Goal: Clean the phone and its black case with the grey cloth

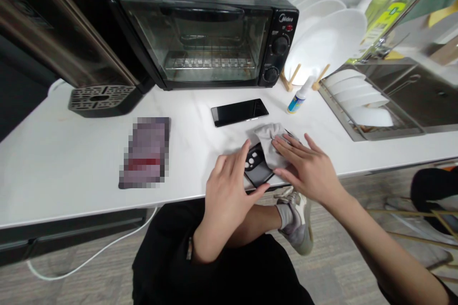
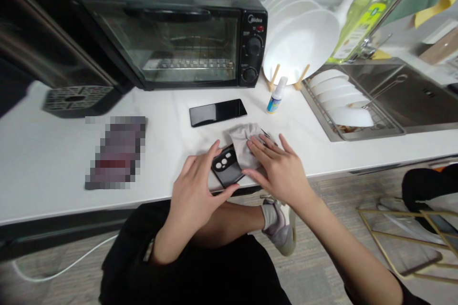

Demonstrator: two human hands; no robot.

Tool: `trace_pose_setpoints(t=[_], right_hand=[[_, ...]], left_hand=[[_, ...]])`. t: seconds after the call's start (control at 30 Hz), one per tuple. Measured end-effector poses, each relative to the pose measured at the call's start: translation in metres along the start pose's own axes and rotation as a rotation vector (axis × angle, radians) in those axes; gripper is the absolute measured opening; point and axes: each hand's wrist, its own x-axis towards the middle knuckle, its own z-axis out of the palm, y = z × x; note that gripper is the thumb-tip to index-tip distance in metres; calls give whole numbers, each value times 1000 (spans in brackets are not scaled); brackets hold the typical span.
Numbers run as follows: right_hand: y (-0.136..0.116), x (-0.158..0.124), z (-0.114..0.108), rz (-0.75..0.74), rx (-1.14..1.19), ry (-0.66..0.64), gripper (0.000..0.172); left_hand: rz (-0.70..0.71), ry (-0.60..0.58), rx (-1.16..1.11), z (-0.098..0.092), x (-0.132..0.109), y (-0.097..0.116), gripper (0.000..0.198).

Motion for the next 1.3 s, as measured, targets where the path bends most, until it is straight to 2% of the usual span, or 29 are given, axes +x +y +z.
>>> trace_pose_setpoints(t=[0.07,0.13,0.23,0.3,0.37,0.43,0.47,0.53,0.6,0.63,0.7,0.73,0.8,0.87,0.93,1.0,1.13,1.23,1.3], right_hand=[[3,-3,0,-116,55,-63,76],[8,-6,0,-195,96,-114,75],[13,-9,-2,-7,-11,-22,62],[9,-9,-1,35,-40,11,68],[1,-7,-1,-101,38,-51,78],[-4,-5,0,-201,111,-112,75],[-3,-4,1,-175,105,-105,69],[2,-1,2,-10,21,-29,59],[2,2,4,97,-46,29,63],[-2,2,5,70,-38,21,69],[-12,2,5,-82,54,-49,83],[-16,3,5,-146,102,-80,84],[-16,4,4,-131,118,-82,71],[-4,5,2,20,35,-7,57],[8,4,1,111,-14,58,53],[11,0,1,64,42,57,54],[-4,-10,8,-54,184,57,57],[-6,-13,11,-34,323,77,35],[0,-14,9,14,523,80,25]], left_hand=[[5,-8,-7,0,0,0,101],[-2,-13,-1,0,1,1,103],[-4,-7,9,1,1,1,102],[9,-2,4,1,1,1,99],[19,-9,1,1,1,1,100],[20,-14,7,0,1,1,101],[16,-14,10,-1,1,1,100],[12,-8,4,-1,1,2,98],[12,-4,-12,-1,1,2,96],[13,-11,-18,-1,0,2,97],[7,-27,-20,-1,0,1,99],[6,-36,-17,-1,0,0,100],[10,-39,-10,-1,0,0,101],[12,-32,-13,-1,1,0,100],[3,-27,-30,-1,1,0,98],[-9,-26,-46,-2,1,0,100],[-23,-23,-27,-2,0,1,107],[-32,-36,-23,-3,0,1,108],[-32,-52,-49,-5,-1,1,103]])
